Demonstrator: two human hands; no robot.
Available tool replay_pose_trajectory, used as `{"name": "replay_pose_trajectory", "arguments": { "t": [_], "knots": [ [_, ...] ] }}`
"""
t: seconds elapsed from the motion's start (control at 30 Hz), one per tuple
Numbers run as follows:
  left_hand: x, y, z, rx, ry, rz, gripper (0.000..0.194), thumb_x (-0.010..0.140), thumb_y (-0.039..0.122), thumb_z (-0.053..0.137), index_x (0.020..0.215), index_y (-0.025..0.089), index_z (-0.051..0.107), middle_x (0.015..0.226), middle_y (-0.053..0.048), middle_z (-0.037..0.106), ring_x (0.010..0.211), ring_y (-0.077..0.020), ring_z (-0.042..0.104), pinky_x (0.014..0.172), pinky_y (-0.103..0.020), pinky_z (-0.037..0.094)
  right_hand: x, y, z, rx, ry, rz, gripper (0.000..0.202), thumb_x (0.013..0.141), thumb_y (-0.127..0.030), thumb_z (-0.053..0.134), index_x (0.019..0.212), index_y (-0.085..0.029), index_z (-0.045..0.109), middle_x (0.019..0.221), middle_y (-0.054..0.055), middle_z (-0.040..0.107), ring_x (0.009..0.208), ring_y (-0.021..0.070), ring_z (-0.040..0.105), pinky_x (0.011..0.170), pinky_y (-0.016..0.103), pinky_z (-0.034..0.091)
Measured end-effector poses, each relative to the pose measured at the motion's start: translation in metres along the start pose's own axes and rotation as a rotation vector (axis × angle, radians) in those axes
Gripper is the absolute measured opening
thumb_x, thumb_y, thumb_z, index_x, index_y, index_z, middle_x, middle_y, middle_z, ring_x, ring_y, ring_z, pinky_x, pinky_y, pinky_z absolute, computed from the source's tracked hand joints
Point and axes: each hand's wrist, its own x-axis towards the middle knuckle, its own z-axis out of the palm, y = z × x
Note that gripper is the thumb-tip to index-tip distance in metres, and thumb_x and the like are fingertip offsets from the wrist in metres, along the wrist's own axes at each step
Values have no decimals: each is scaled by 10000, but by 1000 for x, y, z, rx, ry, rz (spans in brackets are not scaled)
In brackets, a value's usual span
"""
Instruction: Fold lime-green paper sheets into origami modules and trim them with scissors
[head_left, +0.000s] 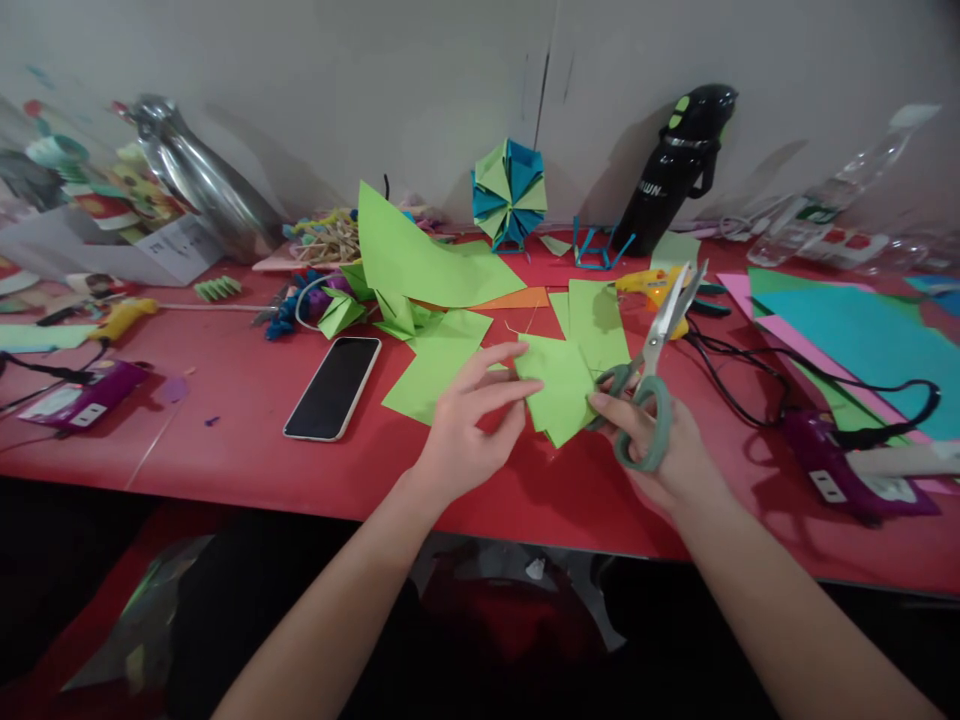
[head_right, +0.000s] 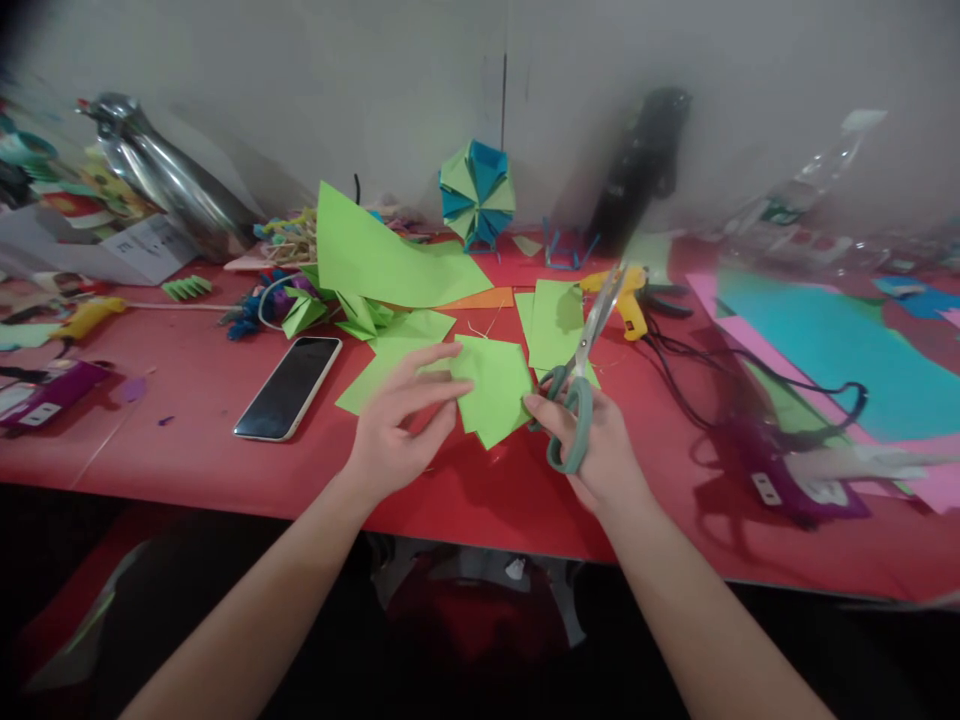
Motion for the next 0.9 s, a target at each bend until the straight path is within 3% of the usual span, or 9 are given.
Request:
{"name": "replay_pose_trajectory", "arguments": {
  "t": [0.1,0.2,0.33,0.4,0.5,0.6,0.7,0.77,0.9],
  "knots": [
    [1,2,3,-217,6,-224,242,924,216,669,1132,257,785,1540,-125,525,1141,-260,706,876,-390,628,1,2,-2,-6,49,-35,348,670,-346,911,872,-243,647,828,-24,582,768,148,578,723,316,530],
    [2,-2,5,-333,27,-364,179,875,291,760,1043,237,792,1363,-126,661,1327,-301,600,936,-380,610,3,2,-3,-46,79,-80,359,665,-362,904,858,-247,623,816,-24,565,757,150,559,709,315,512],
    [3,-9,8,-381,50,-524,163,800,299,836,881,203,732,921,-51,735,963,-212,715,873,-355,618,4,-2,0,-93,101,-107,368,665,-374,894,866,-243,616,829,-24,591,723,136,550,689,310,496],
    [2,-11,8,-410,61,-573,206,767,292,860,870,192,712,883,-31,720,832,-172,703,827,-340,621,3,-6,1,-131,106,-114,370,679,-382,888,869,-246,600,825,-26,609,690,131,553,673,314,495],
    [2,-16,7,-453,165,-587,236,742,280,874,880,193,704,893,-20,712,821,-161,705,806,-326,624,2,-15,-3,-193,133,-181,400,691,-407,887,860,-253,559,812,-21,630,692,146,576,687,327,497],
    [4,-21,5,-533,325,-577,261,730,264,880,880,198,677,888,-1,695,813,-150,707,806,-331,633,-2,-23,-17,-326,21,-248,391,726,-424,867,884,-254,553,817,-23,609,728,159,571,709,327,474],
    [7,-23,2,-577,426,-574,288,713,252,885,873,198,652,914,1,686,846,-154,714,857,-367,638,-7,-26,-29,-532,-252,-179,348,782,-431,833,891,-255,554,803,-32,563,709,161,523,680,329,437],
    [8,-23,0,-579,444,-574,297,705,255,887,871,198,647,933,-2,681,865,-162,714,888,-396,637,-10,-25,-32,-661,-358,-130,350,796,-434,829,852,-254,533,778,-43,524,711,159,493,685,327,418],
    [9,-21,0,-576,439,-563,266,722,254,873,869,201,658,917,-2,675,866,-164,710,897,-406,638,-13,-21,-27,-772,-309,-76,385,796,-506,815,835,-252,528,740,-50,523,693,156,475,654,315,401]
  ]
}}
